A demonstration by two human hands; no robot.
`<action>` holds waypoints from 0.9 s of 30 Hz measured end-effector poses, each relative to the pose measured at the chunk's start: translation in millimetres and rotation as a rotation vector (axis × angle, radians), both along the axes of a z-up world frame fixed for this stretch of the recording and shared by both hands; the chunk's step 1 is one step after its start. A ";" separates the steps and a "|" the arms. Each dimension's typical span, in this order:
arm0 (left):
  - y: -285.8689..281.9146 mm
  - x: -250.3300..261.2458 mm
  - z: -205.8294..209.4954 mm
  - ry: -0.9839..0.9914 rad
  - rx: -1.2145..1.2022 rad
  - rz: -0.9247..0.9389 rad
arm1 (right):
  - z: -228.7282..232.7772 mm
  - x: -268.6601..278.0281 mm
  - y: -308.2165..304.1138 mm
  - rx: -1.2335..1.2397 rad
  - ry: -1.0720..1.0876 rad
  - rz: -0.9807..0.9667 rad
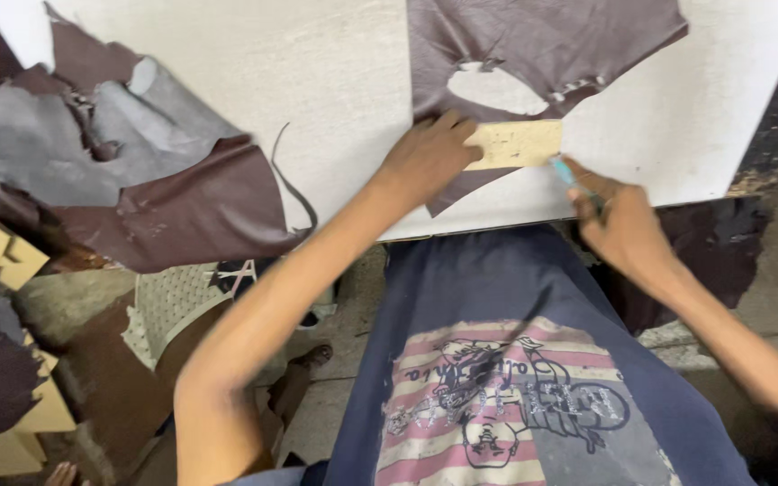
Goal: The person lays out a large piece of brown leather on a work table, places cardboard templates on it, and uses a utility knife to cut the leather along the template edges. The person repeatedly repositions the leather and templates to cut multiple pieces.
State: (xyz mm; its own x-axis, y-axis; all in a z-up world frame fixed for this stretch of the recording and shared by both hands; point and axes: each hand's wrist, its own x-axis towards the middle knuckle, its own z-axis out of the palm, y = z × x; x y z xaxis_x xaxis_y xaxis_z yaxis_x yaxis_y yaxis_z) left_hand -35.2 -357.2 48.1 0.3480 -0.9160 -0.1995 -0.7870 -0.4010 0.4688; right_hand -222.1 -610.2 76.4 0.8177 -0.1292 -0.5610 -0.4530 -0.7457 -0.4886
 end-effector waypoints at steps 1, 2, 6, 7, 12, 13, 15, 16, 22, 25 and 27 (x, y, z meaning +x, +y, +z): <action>-7.7 21.3 -7.3 0.038 -0.041 -0.122 | 3.6 3.5 31.9 0.146 -0.065 -0.024; -19.1 39.2 -13.8 0.129 0.028 -0.191 | 6.4 10.6 62.7 0.207 -0.165 0.076; -63.9 61.8 -33.4 0.206 0.130 -0.362 | 0.1 37.9 136.6 -0.010 -0.394 0.335; -69.1 63.8 -37.0 0.176 0.196 -0.410 | -8.1 44.8 144.0 -0.060 -0.446 0.353; -83.4 59.8 -37.3 0.142 0.262 -0.394 | -36.5 60.1 140.7 -0.258 -0.644 0.533; -84.0 59.6 -37.6 0.133 0.282 -0.386 | -39.8 62.0 141.7 -0.315 -0.659 0.568; -82.7 57.2 -41.7 0.138 0.290 -0.391 | -45.0 61.9 142.3 -0.403 -0.659 0.648; -84.3 57.1 -43.8 0.139 0.291 -0.393 | -46.8 62.4 137.6 -0.436 -0.647 0.691; -87.6 54.6 -49.6 0.098 0.295 -0.391 | -39.6 31.2 27.6 -0.654 -0.443 0.889; -80.0 40.3 -41.4 0.096 0.353 -0.286 | -29.2 -2.0 -22.7 -0.686 -0.321 0.729; -67.8 17.9 -30.4 0.001 0.291 -0.233 | -22.3 -22.6 -23.5 -0.611 -0.207 0.514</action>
